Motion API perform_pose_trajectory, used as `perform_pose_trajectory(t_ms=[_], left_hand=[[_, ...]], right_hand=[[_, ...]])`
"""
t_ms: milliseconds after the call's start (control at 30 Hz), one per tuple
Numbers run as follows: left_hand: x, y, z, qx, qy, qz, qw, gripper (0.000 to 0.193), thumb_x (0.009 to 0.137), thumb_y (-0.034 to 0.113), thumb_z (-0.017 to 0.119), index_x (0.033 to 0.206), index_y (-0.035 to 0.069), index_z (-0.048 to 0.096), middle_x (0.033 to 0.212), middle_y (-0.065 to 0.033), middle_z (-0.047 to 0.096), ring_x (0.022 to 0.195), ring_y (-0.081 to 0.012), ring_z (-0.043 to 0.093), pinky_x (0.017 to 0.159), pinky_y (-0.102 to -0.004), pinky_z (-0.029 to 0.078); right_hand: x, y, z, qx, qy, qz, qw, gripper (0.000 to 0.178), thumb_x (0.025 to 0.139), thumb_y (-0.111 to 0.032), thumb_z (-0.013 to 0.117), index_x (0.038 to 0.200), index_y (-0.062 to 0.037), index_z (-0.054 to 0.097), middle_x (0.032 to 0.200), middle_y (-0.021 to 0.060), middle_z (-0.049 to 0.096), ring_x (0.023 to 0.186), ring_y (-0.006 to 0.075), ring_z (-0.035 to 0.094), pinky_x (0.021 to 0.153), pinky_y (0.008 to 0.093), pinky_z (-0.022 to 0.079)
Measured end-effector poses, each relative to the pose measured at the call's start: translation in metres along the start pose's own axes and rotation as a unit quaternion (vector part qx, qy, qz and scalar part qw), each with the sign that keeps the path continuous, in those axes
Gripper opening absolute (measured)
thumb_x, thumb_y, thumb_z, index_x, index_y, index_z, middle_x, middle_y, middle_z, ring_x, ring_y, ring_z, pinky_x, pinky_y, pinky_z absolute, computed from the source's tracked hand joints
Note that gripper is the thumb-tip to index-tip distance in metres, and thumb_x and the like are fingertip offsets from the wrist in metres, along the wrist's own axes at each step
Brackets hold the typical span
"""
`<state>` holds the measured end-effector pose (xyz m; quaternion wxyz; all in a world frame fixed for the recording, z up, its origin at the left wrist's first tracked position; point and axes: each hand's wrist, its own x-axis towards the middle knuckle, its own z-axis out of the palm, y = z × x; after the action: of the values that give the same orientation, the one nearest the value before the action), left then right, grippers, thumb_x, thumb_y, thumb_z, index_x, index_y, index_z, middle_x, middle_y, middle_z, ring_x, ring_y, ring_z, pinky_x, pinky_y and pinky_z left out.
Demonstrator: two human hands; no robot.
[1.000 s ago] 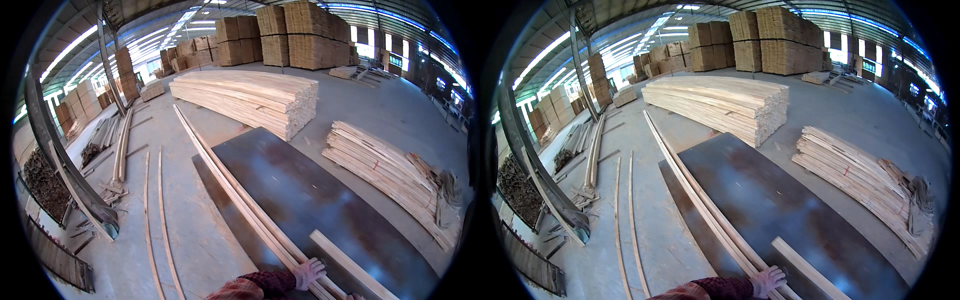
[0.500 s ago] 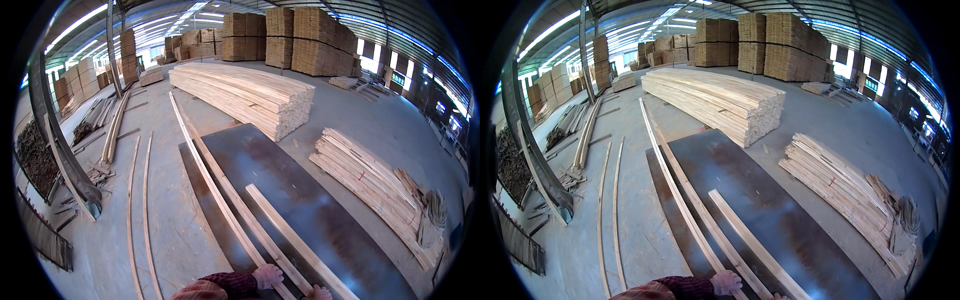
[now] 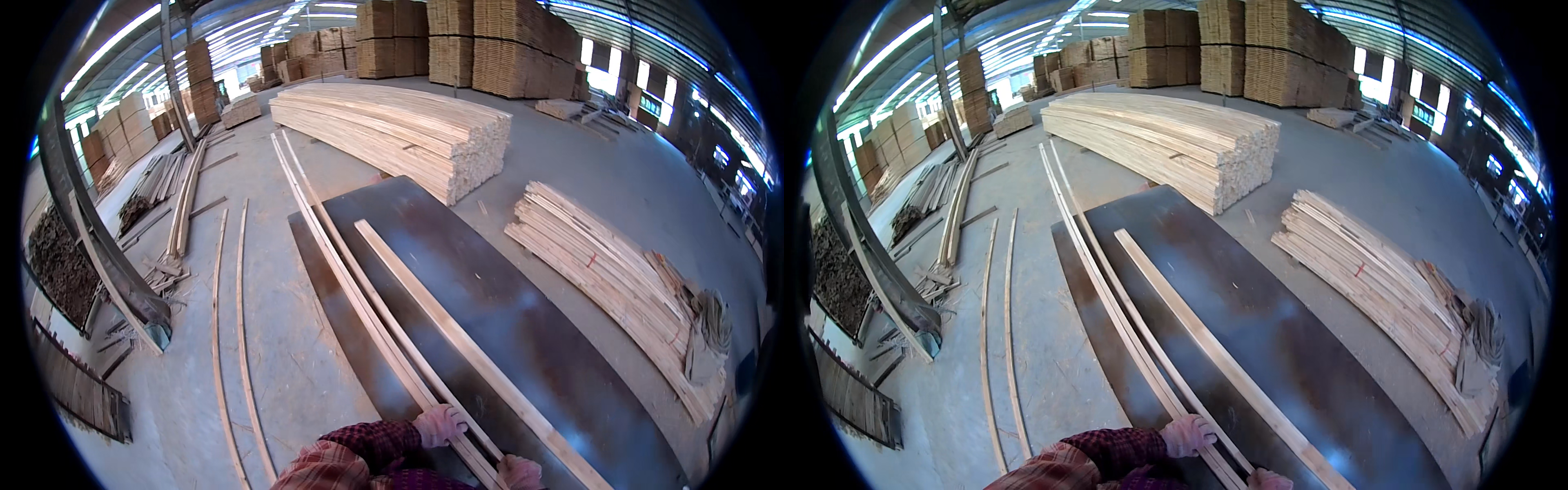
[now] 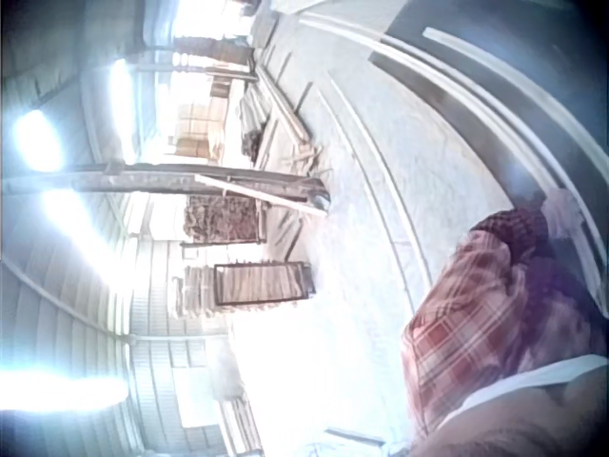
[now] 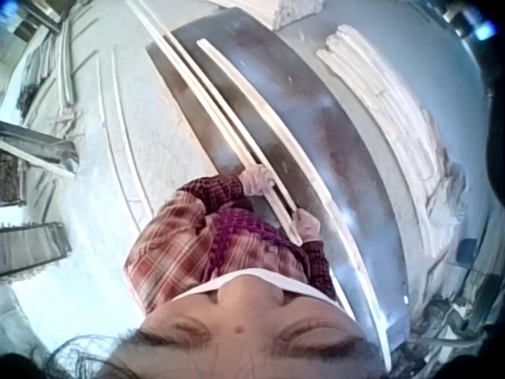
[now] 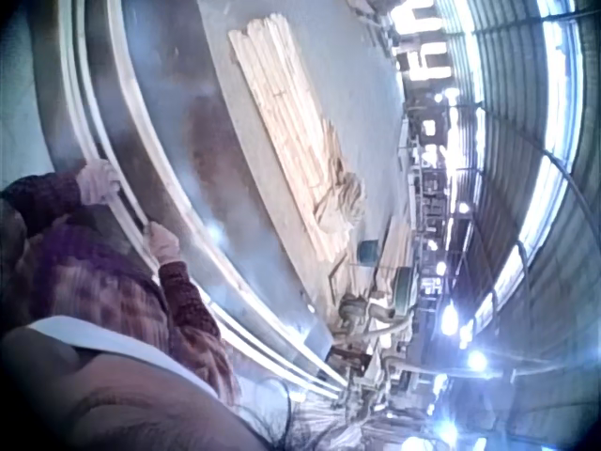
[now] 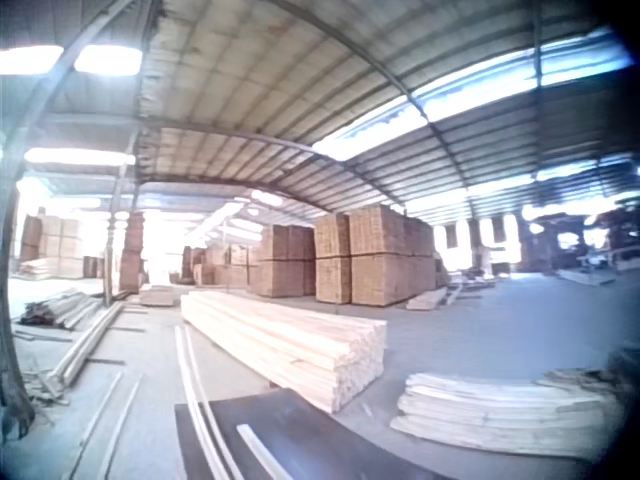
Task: The person picks up long wooden planks from a pile on the floor and places them onto a metal table. They repeat this process, moving planks one by one to build a stack on the table surface.
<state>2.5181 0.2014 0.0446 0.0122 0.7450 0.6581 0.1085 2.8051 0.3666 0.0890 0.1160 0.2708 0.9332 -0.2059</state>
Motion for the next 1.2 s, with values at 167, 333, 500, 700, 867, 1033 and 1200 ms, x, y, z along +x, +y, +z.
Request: perform_pose_trajectory(t_ms=[167,333,500,700,867,1033,1200], left_hand=[[0.010,-0.005,-0.017,0.079,0.025,0.005,0.997,0.068,0.071,0.051,0.082,0.122,0.014,0.057,0.116,-0.0071,0.061,0.113,-0.0264,0.060,0.098,-0.0450,0.049],[0.048,-0.016,-0.022,-0.012,-0.181,0.097,0.979,0.063,0.075,0.059,0.079,0.115,0.013,0.065,0.103,-0.0089,0.068,0.098,-0.0285,0.068,0.085,-0.0458,0.054],[0.058,-0.014,-0.051,0.068,-0.243,0.086,0.964,0.071,0.075,0.058,0.081,0.125,0.010,0.067,0.123,-0.0126,0.069,0.116,-0.0317,0.066,0.098,-0.0496,0.053],[0.056,0.007,-0.080,0.111,-0.327,0.014,0.938,0.063,0.078,0.060,0.076,0.119,0.013,0.069,0.119,-0.0154,0.071,0.116,-0.0346,0.068,0.099,-0.0490,0.055],[0.057,0.000,-0.099,0.121,-0.321,0.056,0.938,0.060,0.081,0.057,0.073,0.121,0.012,0.069,0.112,-0.0140,0.071,0.110,-0.0348,0.069,0.093,-0.0490,0.056],[0.049,-0.019,-0.109,0.114,-0.374,0.099,0.915,0.056,0.086,0.051,0.069,0.124,0.010,0.068,0.105,-0.0134,0.072,0.103,-0.0351,0.069,0.088,-0.0490,0.056],[0.057,0.010,-0.087,0.093,-0.320,0.035,0.942,0.060,0.078,0.061,0.075,0.116,0.014,0.071,0.114,-0.0138,0.072,0.113,-0.0342,0.068,0.095,-0.0493,0.056]], right_hand=[[-0.032,0.008,0.031,0.044,0.048,0.071,0.995,0.039,0.102,-0.048,0.057,0.103,-0.0108,0.070,0.102,0.0160,0.074,0.102,0.0424,0.069,0.087,0.0530,0.054],[-0.090,0.024,0.040,0.276,0.003,0.176,0.945,0.078,0.095,-0.060,0.065,0.152,-0.0085,0.052,0.145,0.0228,0.059,0.135,0.0383,0.055,0.114,0.0468,0.042],[-0.162,0.060,0.035,-0.065,0.125,0.192,0.971,0.087,0.069,-0.058,0.087,0.141,-0.0195,0.057,0.117,0.0127,0.068,0.114,0.0330,0.066,0.096,0.0461,0.051],[-0.151,0.089,0.025,-0.091,-0.020,0.313,0.945,0.063,0.066,-0.049,0.089,0.117,-0.0218,0.067,0.109,0.0014,0.072,0.107,0.0251,0.069,0.095,0.0410,0.052],[-0.140,0.064,0.031,-0.077,-0.001,0.298,0.951,0.062,0.066,-0.049,0.090,0.117,-0.0222,0.067,0.108,0.0007,0.072,0.107,0.0259,0.069,0.091,0.0442,0.055],[-0.133,0.059,0.028,-0.053,0.010,0.256,0.965,0.063,0.065,-0.044,0.090,0.119,-0.0195,0.068,0.114,0.0031,0.071,0.112,0.0285,0.068,0.090,0.0457,0.057],[-0.163,0.096,0.031,-0.070,0.001,0.242,0.968,0.074,0.067,-0.059,0.087,0.129,-0.0242,0.064,0.110,0.0040,0.071,0.106,0.0302,0.070,0.087,0.0458,0.058]])
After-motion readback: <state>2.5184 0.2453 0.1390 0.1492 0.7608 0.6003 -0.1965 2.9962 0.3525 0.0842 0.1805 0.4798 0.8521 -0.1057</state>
